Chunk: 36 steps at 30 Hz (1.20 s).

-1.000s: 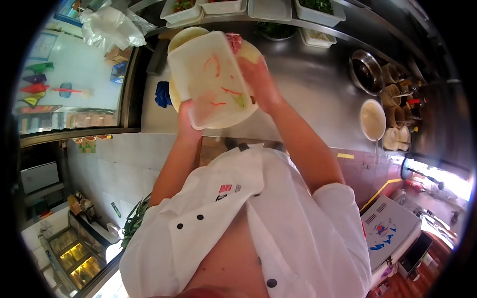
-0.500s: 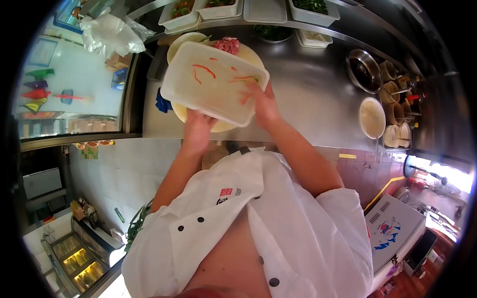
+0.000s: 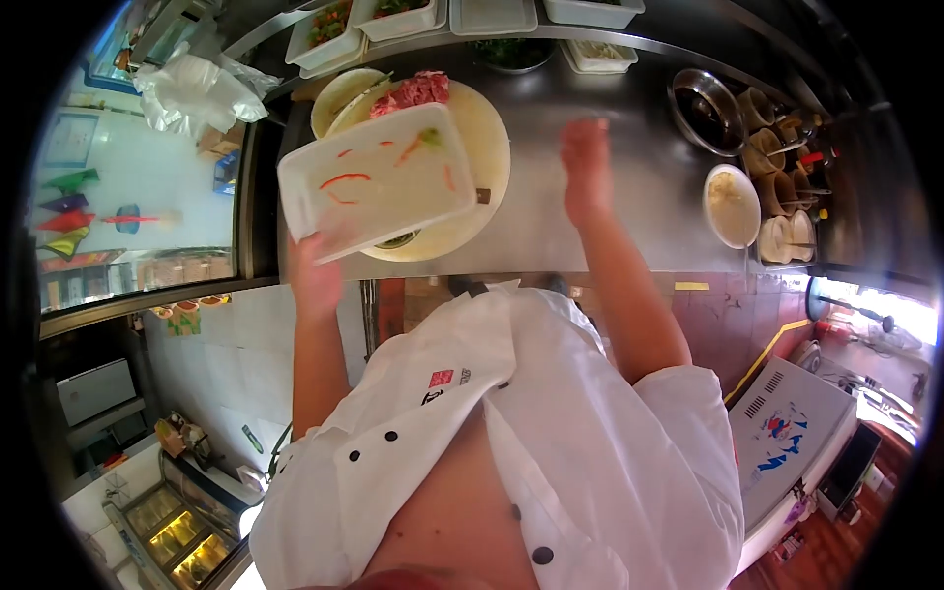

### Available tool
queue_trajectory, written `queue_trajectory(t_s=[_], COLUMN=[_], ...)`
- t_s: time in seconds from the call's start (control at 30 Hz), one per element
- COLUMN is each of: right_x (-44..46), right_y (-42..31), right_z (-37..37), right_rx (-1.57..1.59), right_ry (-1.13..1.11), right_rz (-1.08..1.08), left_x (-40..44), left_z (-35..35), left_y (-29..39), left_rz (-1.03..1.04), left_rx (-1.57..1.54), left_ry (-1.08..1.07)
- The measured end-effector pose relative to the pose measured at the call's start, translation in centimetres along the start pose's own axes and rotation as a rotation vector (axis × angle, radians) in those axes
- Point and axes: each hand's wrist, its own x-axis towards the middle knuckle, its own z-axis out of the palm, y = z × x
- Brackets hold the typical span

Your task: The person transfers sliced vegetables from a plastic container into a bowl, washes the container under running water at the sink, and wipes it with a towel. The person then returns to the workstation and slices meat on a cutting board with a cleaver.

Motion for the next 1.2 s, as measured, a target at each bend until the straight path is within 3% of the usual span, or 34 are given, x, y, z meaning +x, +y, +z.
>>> queue_trajectory(t_s=[0.07, 0.13, 0.2, 0.23, 0.27, 0.37, 0.4, 0.47, 0.53, 0.6, 0.67, 0.7, 0.77, 0.8, 0.9, 0.97, 1.03, 1.1, 1.2], right_x=[0.5, -1.1, -2.6, -1.5, -0.4, 1.3, 0.8, -1.9, -3.2, -1.2, 0.3, 0.5, -1.3, -4.0, -0.6, -0.3, 0.2, -0.4, -0.7], right_y=[-0.3, 1.0, -0.2, -0.3, -0.3, -0.2, 0.8, 3.9, 2.5, 2.1, 3.3, 4.3, 7.7, 2.8, 4.2, 5.9, 6.3, 6.9, 6.8], right_z=[-0.7, 2.5, 4.5, 3.4, 2.0, -0.8, 0.1, 3.4, 4.5, 2.1, 0.9, 1.7, 5.4, 8.5, 7.6, 7.6, 8.8, 9.9, 13.4], right_rx=[0.105, 0.128, 0.147, 0.019, 0.02, -0.022, -0.022, -0.173, -0.086, -0.096, -0.076, -0.22, -0.028, -0.282, -0.032, -0.16, -0.2, -0.243, -0.379], right_ry=[0.184, 0.151, -0.415, -0.457, -0.457, -0.114, -0.115, -0.03, -0.162, -0.288, -0.256, -0.259, -0.384, -0.283, -0.427, -0.278, -0.3, -0.312, -0.49], right_rz=[-0.133, -0.055, 0.328, 0.277, 0.276, -0.03, -0.029, 0.238, 0.289, 0.121, 0.1, 0.017, 0.244, 0.247, 0.417, 0.329, 0.24, 0.176, 0.024], left_x=[0.7, 0.7, 0.5, 0.5, 0.9, 1.4, 1.2, 0.8, 1.2, 1.1, 1.0, 0.8, 1.0, 1.0, -0.7, -1.8, -1.3, -1.6, -1.5], left_z=[-0.4, 0.8, 2.6, 2.3, 1.1, -0.9, 0.2, 0.7, 1.7, 0.4, -2.4, -1.2, -0.5, -0.3, 1.9, 0.6, -0.2, -2.2, -3.8], left_y=[-2.8, -4.8, -5.8, -4.5, -4.1, -3.9, -4.6, -5.6, -6.0, -4.8, -4.3, -3.8, -5.2, -5.7, -1.3, -1.8, -1.4, 0.2, 2.0], left_rz=[0.042, 0.073, -0.162, -0.189, -0.189, -0.213, -0.197, -0.193, -0.306, -0.256, -0.213, -0.156, -0.109, -0.062, -0.03, 0.058, 0.17, -0.08, -0.018], left_rx=[0.033, 0.059, -0.022, -0.097, -0.096, -0.056, -0.002, 0.052, 0.001, -0.028, -0.037, 0.032, 0.064, 0.094, 0.322, 0.477, 0.622, 0.233, 0.294], left_ry=[-0.01, -0.018, 0.025, 0.001, 0.0, 0.007, 0.075, 0.147, 0.109, 0.117, 0.165, 0.203, 0.192, 0.172, 0.096, 0.057, 0.002, 0.017, 0.13])
